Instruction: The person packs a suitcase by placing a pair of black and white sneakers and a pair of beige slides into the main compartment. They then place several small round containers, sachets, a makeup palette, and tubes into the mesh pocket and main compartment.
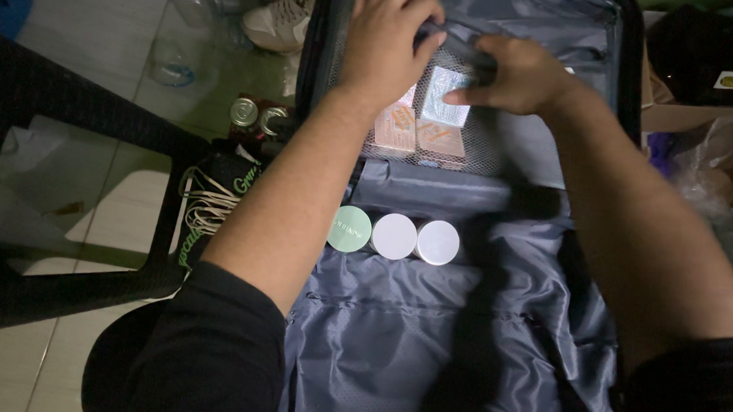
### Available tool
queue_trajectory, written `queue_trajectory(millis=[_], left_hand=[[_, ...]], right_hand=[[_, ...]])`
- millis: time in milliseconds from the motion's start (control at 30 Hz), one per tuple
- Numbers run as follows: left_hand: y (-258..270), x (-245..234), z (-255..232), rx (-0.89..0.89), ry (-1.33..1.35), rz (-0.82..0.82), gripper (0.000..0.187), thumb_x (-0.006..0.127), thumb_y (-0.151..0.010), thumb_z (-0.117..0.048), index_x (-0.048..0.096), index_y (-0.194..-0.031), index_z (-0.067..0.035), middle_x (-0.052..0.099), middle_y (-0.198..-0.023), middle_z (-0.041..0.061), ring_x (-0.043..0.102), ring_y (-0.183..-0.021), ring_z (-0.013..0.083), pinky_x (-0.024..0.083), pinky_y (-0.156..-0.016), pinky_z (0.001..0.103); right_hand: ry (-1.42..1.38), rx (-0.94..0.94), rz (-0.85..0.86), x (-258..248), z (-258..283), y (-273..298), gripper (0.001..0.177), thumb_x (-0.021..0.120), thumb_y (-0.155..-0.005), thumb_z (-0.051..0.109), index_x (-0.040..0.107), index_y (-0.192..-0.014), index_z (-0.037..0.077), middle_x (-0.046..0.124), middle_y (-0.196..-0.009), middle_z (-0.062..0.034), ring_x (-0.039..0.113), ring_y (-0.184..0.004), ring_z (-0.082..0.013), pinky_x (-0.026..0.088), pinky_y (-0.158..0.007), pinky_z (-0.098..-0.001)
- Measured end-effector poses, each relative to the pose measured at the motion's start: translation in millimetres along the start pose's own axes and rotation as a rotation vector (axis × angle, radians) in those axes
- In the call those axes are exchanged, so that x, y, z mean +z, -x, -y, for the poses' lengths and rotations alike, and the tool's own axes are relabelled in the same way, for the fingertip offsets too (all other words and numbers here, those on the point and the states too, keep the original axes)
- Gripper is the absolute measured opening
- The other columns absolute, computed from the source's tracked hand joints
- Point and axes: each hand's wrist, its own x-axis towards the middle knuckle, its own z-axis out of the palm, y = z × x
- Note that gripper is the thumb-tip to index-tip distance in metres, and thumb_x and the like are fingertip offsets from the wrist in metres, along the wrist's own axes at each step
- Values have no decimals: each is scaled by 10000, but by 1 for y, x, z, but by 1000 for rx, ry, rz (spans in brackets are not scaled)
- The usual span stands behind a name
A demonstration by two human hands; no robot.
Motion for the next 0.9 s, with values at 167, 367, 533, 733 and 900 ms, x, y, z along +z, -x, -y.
queue_trajectory(millis=[167,367,533,733,900], left_hand=[[1,0,3,13,-6,18,248,851,-833,-260,645,-924,-156,595,-1035,50,580,-1072,295,417,-848,496],[1,0,6,-26,33,87,155,795,-902,-220,646,-918,-178,610,-900,-3,609,-946,252,412,-840,465],[-1,-10,1,-30,64,56,112,761,-917,-202,653,-937,-183,633,-916,-23,622,-937,239,416,-840,443],[-8,-28,-22,-80,100,120,95,760,-906,-195,676,-947,-184,664,-985,-1,646,-989,258,442,-874,450],[7,-67,-51,-11,147,292,214,784,-834,-181,705,-1032,-157,663,-1103,83,619,-1079,347,463,-924,466]], right_hand=[[-254,138,7,10,-5,2,640,917,-730,385,682,-1170,-15,743,-980,-150,720,-884,-262,572,-810,-397],[-359,165,18,9,-4,6,785,905,-777,302,531,-1387,-22,749,-1099,-170,712,-994,-236,555,-897,-357],[-129,-110,-240,-2,6,47,718,850,-861,280,523,-1455,46,587,-1368,-220,605,-1227,-389,515,-1012,-452],[14,-88,-380,3,33,133,592,774,-945,314,532,-1420,57,519,-1426,-234,555,-1307,-435,481,-1081,-495],[65,21,-400,22,48,196,687,761,-893,359,522,-1458,51,491,-1494,-255,527,-1308,-461,464,-1073,-511]])
